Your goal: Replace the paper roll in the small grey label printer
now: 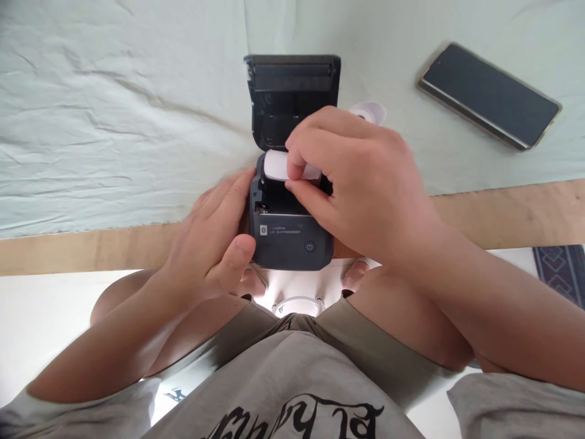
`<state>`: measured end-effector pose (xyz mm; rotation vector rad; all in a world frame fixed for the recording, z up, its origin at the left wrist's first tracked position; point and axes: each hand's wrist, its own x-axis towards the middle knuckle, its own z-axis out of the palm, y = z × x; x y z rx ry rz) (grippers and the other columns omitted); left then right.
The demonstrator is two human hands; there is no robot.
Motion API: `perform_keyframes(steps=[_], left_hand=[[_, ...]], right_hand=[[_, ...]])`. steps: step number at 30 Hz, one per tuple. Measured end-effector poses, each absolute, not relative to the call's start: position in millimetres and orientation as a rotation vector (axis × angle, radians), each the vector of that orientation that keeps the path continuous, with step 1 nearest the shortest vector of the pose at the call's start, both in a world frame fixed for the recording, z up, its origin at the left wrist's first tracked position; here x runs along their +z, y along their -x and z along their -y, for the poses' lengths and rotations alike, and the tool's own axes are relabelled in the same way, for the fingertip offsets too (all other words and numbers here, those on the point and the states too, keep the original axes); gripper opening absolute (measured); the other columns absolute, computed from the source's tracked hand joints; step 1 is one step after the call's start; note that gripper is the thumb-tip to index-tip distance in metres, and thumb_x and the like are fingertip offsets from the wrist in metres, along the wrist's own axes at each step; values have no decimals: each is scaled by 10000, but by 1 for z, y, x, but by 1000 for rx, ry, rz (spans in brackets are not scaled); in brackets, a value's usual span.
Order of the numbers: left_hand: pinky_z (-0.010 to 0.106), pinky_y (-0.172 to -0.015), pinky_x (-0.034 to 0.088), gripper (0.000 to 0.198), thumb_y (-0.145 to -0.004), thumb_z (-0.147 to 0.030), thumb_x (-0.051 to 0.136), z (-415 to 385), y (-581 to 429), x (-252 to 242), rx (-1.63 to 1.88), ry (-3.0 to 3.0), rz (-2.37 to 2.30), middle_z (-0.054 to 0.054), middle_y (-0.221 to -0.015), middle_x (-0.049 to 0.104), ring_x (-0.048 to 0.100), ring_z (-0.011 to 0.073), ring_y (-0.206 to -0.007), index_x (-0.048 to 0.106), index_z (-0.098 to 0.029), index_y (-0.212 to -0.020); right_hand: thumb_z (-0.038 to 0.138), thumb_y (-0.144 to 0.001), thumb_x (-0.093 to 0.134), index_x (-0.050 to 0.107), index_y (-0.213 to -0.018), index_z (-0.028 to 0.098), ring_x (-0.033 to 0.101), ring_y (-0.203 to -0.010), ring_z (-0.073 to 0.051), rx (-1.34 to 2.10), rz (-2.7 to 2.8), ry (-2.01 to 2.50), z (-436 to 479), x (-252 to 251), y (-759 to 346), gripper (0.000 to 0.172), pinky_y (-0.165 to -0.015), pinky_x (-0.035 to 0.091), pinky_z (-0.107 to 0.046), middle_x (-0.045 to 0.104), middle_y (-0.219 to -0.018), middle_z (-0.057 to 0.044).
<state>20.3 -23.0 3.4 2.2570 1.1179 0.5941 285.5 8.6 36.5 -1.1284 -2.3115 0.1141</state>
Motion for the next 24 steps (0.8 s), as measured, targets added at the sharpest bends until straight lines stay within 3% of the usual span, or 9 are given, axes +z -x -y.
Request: perform_keyframes(steps=[7,11,15,20,24], left_hand=[[644,-1326,527,948,-1184,-813,242,21,-18,9,611,-2222,-1092,255,-1752,614,635,438,-1585,515,-88,-1731],[595,-1282,615,783,-1184,-772,367,14,-14,22,533,-2091,-1121,148,-1703,687,708,388,-1519,587,-219,-1693],[632,-1276,628,666,-1162,-694,468,7,-22,27,578,-2029,-1207,101,-1670,714,698,404,-1539,609,-274,-1659],[655,-1332,580,633,-1127,-634,490,0,-39,22,588,-2056,-1224,83,-1690,699,676,406,-1564,609,-276,-1635],[650,-1362,547,671,-1077,-591,544,0,-43,19,595,-2107,-1224,94,-1673,713,661,417,-1582,573,-260,-1660]], right_hand=[[119,-1024,745,666,-953,249,799,-1014,-97,198,2294,1079,1,43,-287,168,-812,650,-269,818,-1181,42],[79,-985,785,617,-959,246,767,-940,-58,253,2294,966,10,45,-289,238,-748,625,-214,796,-1080,52],[103,-967,799,595,-980,257,740,-872,-104,300,2351,851,16,42,-288,256,-758,641,-287,771,-986,41],[222,-995,816,631,-1024,266,732,-867,-139,333,2395,748,17,38,-292,192,-803,654,-364,793,-1081,13],[239,-1030,736,693,-1036,267,766,-946,-178,118,2209,816,13,34,-302,52,-882,631,-418,795,-1045,-16]])
